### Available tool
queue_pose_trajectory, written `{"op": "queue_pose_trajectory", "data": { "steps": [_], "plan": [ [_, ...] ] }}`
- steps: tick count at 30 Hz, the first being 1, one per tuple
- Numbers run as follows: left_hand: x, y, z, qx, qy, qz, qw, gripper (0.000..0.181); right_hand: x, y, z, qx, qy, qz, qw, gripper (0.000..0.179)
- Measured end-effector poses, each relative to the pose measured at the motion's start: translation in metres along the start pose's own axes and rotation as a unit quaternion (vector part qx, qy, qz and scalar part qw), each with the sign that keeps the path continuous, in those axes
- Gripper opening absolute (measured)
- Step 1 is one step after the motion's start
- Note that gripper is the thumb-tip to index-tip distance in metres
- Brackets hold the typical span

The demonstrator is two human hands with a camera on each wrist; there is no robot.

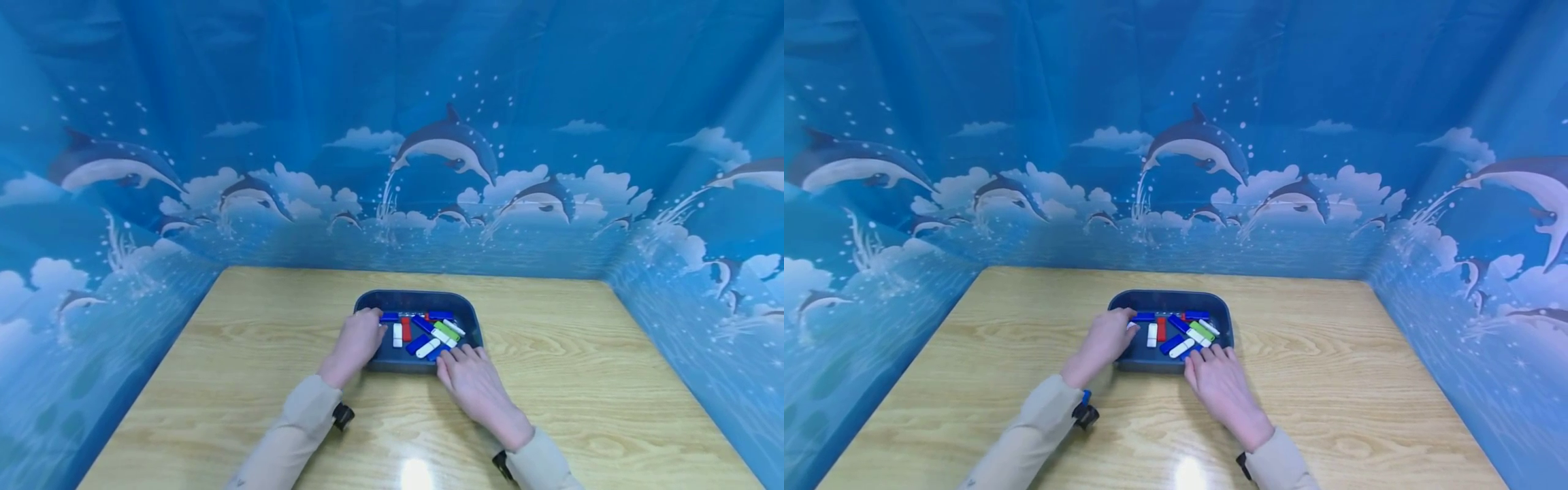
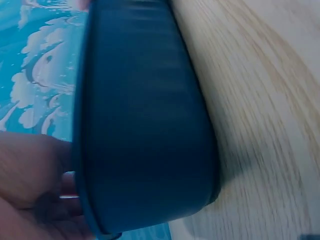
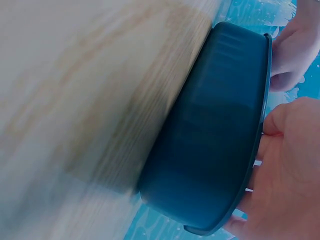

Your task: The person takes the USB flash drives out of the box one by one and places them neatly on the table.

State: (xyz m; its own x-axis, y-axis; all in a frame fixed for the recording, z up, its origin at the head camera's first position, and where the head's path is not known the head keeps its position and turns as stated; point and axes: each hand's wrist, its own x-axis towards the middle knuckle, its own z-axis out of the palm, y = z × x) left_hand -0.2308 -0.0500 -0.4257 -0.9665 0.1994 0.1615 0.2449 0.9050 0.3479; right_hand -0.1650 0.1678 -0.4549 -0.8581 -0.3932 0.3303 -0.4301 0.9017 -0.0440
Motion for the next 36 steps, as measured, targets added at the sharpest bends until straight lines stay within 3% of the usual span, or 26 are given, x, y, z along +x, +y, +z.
{"op": "queue_pose_trajectory", "data": {
  "steps": [4,10,18,26,31,36],
  "plan": [
    [0.001,0.001,0.007,0.056,-0.022,0.014,0.9981,0.025,0.0,0.0,0.0,-0.001,0.001,0.001,1.0,0.023],
    [0.005,0.0,0.018,0.082,0.043,0.054,0.9942,0.007,0.0,0.0,0.001,0.0,0.003,0.0,1.0,0.021],
    [0.009,-0.001,0.025,0.096,0.062,0.053,0.992,0.009,0.0,-0.001,0.0,-0.001,0.002,0.0,1.0,0.02],
    [0.011,0.0,0.023,0.098,0.034,0.048,0.9934,0.02,0.0,0.001,0.0,-0.001,0.003,0.001,1.0,0.02],
    [0.014,-0.001,0.022,0.075,0.026,0.038,0.9961,0.029,0.0,0.001,0.0,0.0,0.002,0.001,1.0,0.021],
    [0.014,-0.003,0.016,-0.053,0.011,0.001,0.9985,0.028,0.0,0.001,0.0,-0.001,0.003,0.0,1.0,0.021]
  ]
}}
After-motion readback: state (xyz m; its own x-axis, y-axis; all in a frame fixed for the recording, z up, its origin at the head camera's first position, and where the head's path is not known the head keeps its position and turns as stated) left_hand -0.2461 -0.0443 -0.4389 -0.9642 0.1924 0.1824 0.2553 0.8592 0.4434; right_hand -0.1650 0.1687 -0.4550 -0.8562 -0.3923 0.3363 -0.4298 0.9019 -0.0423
